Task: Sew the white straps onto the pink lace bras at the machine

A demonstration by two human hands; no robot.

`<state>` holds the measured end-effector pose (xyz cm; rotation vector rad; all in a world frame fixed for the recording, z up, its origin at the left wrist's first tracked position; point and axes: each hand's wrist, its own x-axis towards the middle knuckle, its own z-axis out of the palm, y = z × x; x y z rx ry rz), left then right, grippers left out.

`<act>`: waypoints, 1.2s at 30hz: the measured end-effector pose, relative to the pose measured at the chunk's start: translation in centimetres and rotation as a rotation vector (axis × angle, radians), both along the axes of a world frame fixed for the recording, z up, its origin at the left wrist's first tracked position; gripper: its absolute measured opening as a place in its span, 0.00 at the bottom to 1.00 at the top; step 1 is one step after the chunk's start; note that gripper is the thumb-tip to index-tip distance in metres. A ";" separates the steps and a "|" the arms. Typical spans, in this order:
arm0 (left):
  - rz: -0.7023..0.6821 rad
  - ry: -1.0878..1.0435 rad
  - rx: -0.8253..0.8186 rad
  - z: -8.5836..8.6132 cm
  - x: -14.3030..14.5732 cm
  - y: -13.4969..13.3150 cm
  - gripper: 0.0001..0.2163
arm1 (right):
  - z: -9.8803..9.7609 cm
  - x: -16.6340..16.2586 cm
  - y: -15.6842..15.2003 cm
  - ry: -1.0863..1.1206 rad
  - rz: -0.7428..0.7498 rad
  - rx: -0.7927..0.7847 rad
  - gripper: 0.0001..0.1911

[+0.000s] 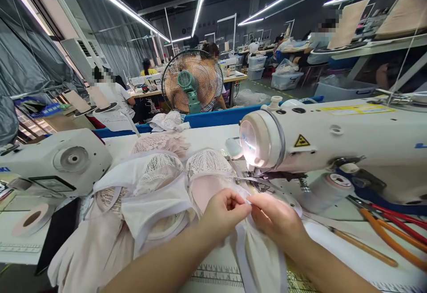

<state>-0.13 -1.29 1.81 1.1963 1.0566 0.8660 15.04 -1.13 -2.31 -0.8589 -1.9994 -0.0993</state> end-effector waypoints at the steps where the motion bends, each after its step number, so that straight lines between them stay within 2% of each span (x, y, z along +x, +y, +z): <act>1: 0.006 0.027 0.018 0.0 0.0 0.0 0.05 | 0.0 0.0 0.0 -0.006 0.004 0.010 0.11; 6: 0.022 0.149 0.113 -0.4 -0.1 0.0 0.05 | -0.1 -0.1 -0.2 -0.023 0.033 0.062 0.14; 13: 0.029 0.242 0.293 -0.6 -0.4 0.1 0.03 | 0.0 -0.1 -0.3 -0.030 0.014 0.019 0.16; 18: -0.066 0.184 0.231 0.3 -0.5 0.1 0.02 | -0.1 0.2 -0.1 -0.054 -0.039 0.042 0.14; 24: -0.113 0.046 0.088 1.1 -0.5 0.3 0.02 | -0.3 0.3 0.1 -0.065 -0.062 0.037 0.15; 36: -0.114 -0.022 0.064 0.0 -0.5 0.5 0.06 | -0.1 0.5 0.0 -0.103 -0.110 0.099 0.13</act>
